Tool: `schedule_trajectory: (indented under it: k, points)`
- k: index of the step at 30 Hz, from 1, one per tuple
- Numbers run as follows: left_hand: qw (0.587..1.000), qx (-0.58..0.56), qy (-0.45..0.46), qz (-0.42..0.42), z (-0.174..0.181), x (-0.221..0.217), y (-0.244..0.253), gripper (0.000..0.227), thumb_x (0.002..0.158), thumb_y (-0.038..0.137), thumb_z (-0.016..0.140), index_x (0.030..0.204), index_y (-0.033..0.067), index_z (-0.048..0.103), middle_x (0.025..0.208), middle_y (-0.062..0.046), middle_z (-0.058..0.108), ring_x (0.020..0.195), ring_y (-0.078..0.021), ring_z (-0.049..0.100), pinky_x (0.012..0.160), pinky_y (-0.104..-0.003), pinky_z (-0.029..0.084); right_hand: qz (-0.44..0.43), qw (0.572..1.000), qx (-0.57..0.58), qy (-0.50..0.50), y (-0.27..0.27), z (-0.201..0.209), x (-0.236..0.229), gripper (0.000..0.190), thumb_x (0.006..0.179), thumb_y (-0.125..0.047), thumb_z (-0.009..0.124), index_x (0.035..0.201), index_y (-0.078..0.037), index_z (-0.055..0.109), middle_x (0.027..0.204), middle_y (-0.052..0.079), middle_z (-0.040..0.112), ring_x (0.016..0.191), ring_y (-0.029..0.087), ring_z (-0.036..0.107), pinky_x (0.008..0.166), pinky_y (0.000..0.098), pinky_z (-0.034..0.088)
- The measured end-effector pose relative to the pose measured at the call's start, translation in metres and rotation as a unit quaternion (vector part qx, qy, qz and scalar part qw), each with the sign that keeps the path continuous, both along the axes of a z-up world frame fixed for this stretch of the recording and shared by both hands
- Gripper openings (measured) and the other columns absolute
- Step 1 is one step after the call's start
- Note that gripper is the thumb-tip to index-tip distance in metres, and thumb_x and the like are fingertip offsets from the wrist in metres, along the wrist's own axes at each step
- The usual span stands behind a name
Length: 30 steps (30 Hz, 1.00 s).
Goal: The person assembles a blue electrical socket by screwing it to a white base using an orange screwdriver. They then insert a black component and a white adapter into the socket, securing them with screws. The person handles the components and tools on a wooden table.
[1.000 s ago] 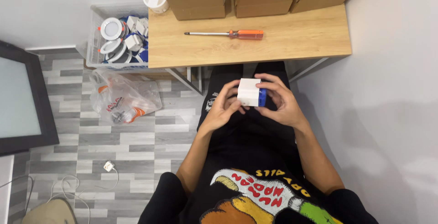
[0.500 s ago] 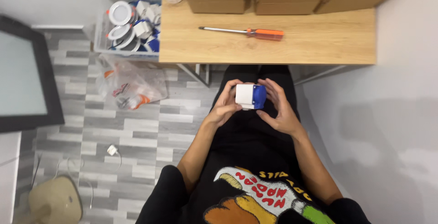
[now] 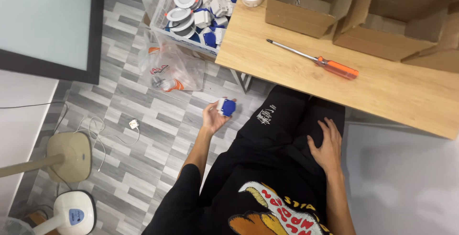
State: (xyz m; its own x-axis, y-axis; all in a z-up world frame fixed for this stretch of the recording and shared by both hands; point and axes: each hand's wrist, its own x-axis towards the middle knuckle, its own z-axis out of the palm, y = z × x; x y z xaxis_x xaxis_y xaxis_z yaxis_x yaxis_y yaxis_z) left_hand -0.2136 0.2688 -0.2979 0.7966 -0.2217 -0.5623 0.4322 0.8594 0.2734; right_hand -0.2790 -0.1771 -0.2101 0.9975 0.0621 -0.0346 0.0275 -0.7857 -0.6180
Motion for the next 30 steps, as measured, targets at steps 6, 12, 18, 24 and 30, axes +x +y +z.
schedule_trajectory:
  k: [6, 12, 18, 24, 30]
  points:
    - [0.968, 0.133, 0.149, 0.150, -0.088, 0.045, 0.082, 0.072, 0.100, 0.030, 0.074, 0.150, -0.0026, 0.034, 0.133, -0.025, 0.048, 0.104, -0.0366, 0.064, 0.080, -0.050, 0.065, -0.012, 0.998, -0.058, -0.014, -0.006, -0.025, 0.015, 0.058, 0.102, -0.042, 0.075, 0.151, -0.013, 0.065, 0.167, 0.013, 0.054, 0.162, 0.036, 0.045, 0.129, 0.0588, 0.032]
    - [0.950, 0.176, 0.070, 0.247, -0.062, 0.172, 0.119, 0.081, 0.095, 0.036, 0.083, 0.156, 0.0102, 0.036, 0.156, -0.029, 0.038, 0.128, -0.0455, 0.062, 0.107, -0.057, 0.059, -0.026, 0.998, -0.059, -0.028, -0.010, -0.027, 0.011, 0.048, 0.104, -0.039, 0.074, 0.143, -0.012, 0.070, 0.165, 0.013, 0.057, 0.163, 0.033, 0.046, 0.130, 0.0558, 0.033]
    - [0.937, 0.331, -0.048, 0.099, 0.043, 0.257, 0.094, 0.097, 0.102, 0.034, 0.078, 0.175, 0.0060, 0.021, 0.172, -0.047, -0.008, 0.145, -0.0598, 0.054, 0.120, -0.064, 0.051, -0.050, 0.995, -0.074, -0.032, -0.015, -0.035, 0.003, 0.045, 0.104, -0.044, 0.074, 0.140, -0.017, 0.073, 0.166, 0.007, 0.058, 0.164, 0.027, 0.046, 0.131, 0.0514, 0.033]
    - [0.863, 0.494, -0.101, -0.018, 0.085, 0.289, 0.084, 0.051, 0.104, 0.037, 0.075, 0.146, 0.0126, 0.063, 0.140, -0.016, 0.074, 0.118, -0.0358, 0.081, 0.094, -0.052, 0.069, -0.053, 0.996, -0.055, -0.051, -0.014, -0.020, 0.003, 0.043, 0.104, -0.038, 0.074, 0.137, -0.012, 0.075, 0.161, 0.013, 0.061, 0.160, 0.032, 0.050, 0.128, 0.0517, 0.035]
    - [0.795, 0.567, -0.215, 0.016, 0.193, 0.295, 0.042, 0.030, 0.106, 0.028, 0.074, 0.132, 0.0127, 0.072, 0.127, -0.011, 0.077, 0.109, -0.0275, 0.080, 0.086, -0.040, 0.067, -0.043, 0.981, 0.081, -0.173, -0.024, 0.054, 0.019, 0.023, 0.098, -0.010, 0.081, 0.121, -0.012, 0.081, 0.134, 0.005, 0.077, 0.125, 0.027, 0.076, 0.105, 0.0383, 0.060]
